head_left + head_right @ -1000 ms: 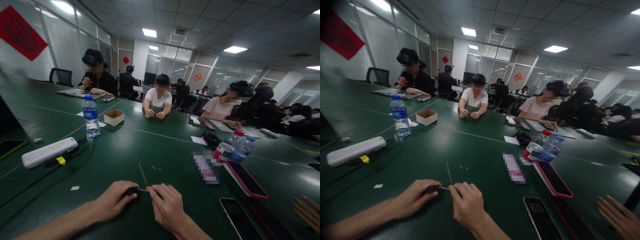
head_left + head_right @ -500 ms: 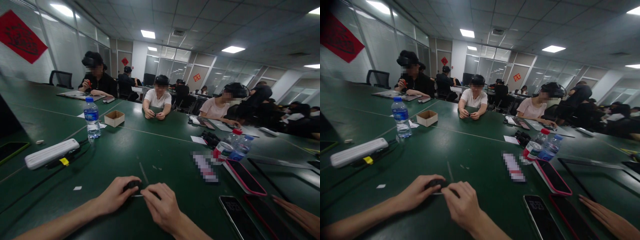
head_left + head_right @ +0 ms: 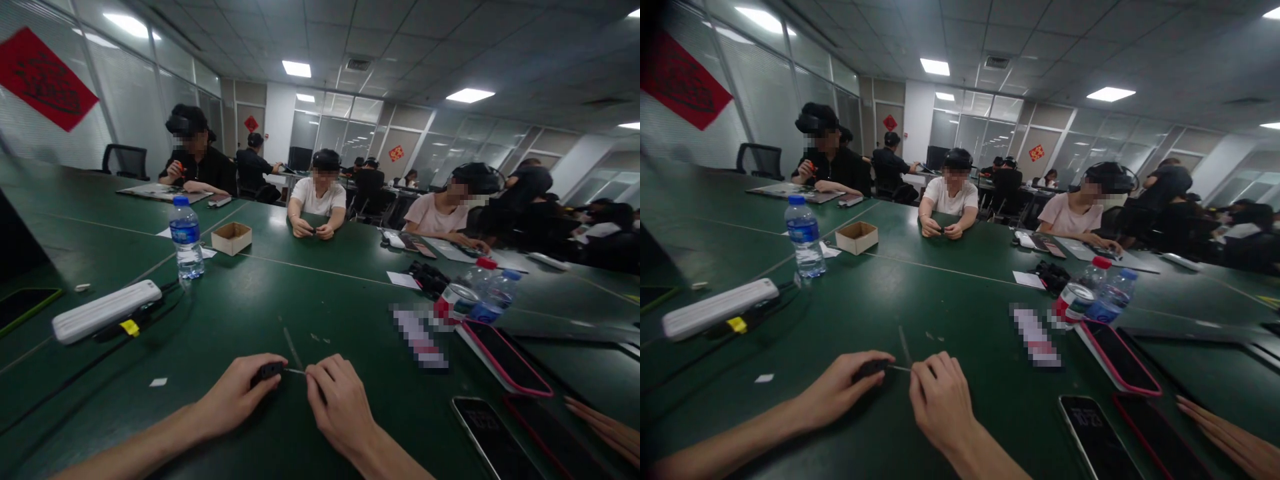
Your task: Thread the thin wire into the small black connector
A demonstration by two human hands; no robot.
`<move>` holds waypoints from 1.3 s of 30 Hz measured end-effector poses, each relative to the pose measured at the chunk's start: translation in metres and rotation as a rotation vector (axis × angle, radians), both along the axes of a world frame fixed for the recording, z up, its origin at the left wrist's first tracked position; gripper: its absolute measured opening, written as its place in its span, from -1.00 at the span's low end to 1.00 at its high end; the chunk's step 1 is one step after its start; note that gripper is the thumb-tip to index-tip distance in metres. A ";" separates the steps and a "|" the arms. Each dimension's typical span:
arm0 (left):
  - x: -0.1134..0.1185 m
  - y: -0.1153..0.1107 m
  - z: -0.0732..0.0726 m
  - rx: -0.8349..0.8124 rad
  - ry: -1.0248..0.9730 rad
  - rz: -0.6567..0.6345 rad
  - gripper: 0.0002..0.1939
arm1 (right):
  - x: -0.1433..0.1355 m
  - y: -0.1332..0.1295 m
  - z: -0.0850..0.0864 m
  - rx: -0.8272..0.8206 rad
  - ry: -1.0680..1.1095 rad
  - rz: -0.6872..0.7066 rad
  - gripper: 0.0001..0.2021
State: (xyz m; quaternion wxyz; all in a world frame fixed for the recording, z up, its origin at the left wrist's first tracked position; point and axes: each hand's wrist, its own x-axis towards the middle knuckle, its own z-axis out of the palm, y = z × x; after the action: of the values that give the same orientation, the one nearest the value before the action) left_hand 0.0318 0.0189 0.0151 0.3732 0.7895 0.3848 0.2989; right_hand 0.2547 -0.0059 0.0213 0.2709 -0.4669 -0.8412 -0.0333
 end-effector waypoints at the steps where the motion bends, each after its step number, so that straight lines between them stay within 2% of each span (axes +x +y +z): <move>1: 0.000 0.001 -0.001 0.009 0.009 -0.003 -0.69 | 0.000 0.001 0.001 -0.004 -0.009 0.000 -0.78; 6: -0.001 0.002 -0.004 0.024 0.031 -0.005 -0.70 | 0.000 0.002 0.002 -0.001 -0.062 0.003 -0.78; 14: 0.000 -0.001 -0.005 0.100 0.064 -0.016 -0.72 | 0.004 0.000 -0.001 0.095 -0.184 0.003 -0.73; 19: 0.003 -0.005 -0.006 0.146 0.081 -0.049 -0.73 | 0.008 0.000 0.004 0.142 -0.155 0.045 -0.77; 21: 0.004 -0.005 -0.008 0.149 0.079 -0.058 -0.73 | 0.008 -0.004 0.007 0.177 -0.118 0.108 -0.80; 25: 0.004 -0.004 -0.009 0.116 0.077 -0.012 -0.73 | 0.000 -0.019 0.012 0.242 -0.130 0.429 -0.83; 27: 0.003 -0.002 -0.007 0.088 0.072 0.008 -0.72 | -0.004 -0.021 0.012 0.250 -0.159 0.507 -0.85; 29: 0.001 -0.001 -0.005 0.063 0.064 0.020 -0.72 | -0.002 -0.016 0.011 0.223 -0.152 0.447 -0.84; 34: -0.002 -0.001 0.005 -0.006 0.034 0.029 -0.67 | 0.014 0.007 0.006 0.132 -0.109 0.156 -0.79; 39: -0.001 -0.004 0.011 -0.024 0.015 0.023 -0.65 | 0.013 0.007 0.000 0.049 -0.160 0.114 -0.79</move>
State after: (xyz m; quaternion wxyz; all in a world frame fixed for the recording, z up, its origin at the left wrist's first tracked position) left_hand 0.0303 0.0153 0.0257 0.3764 0.7827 0.4001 0.2927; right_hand 0.2674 0.0010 0.0212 0.2154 -0.4075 -0.8842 -0.0755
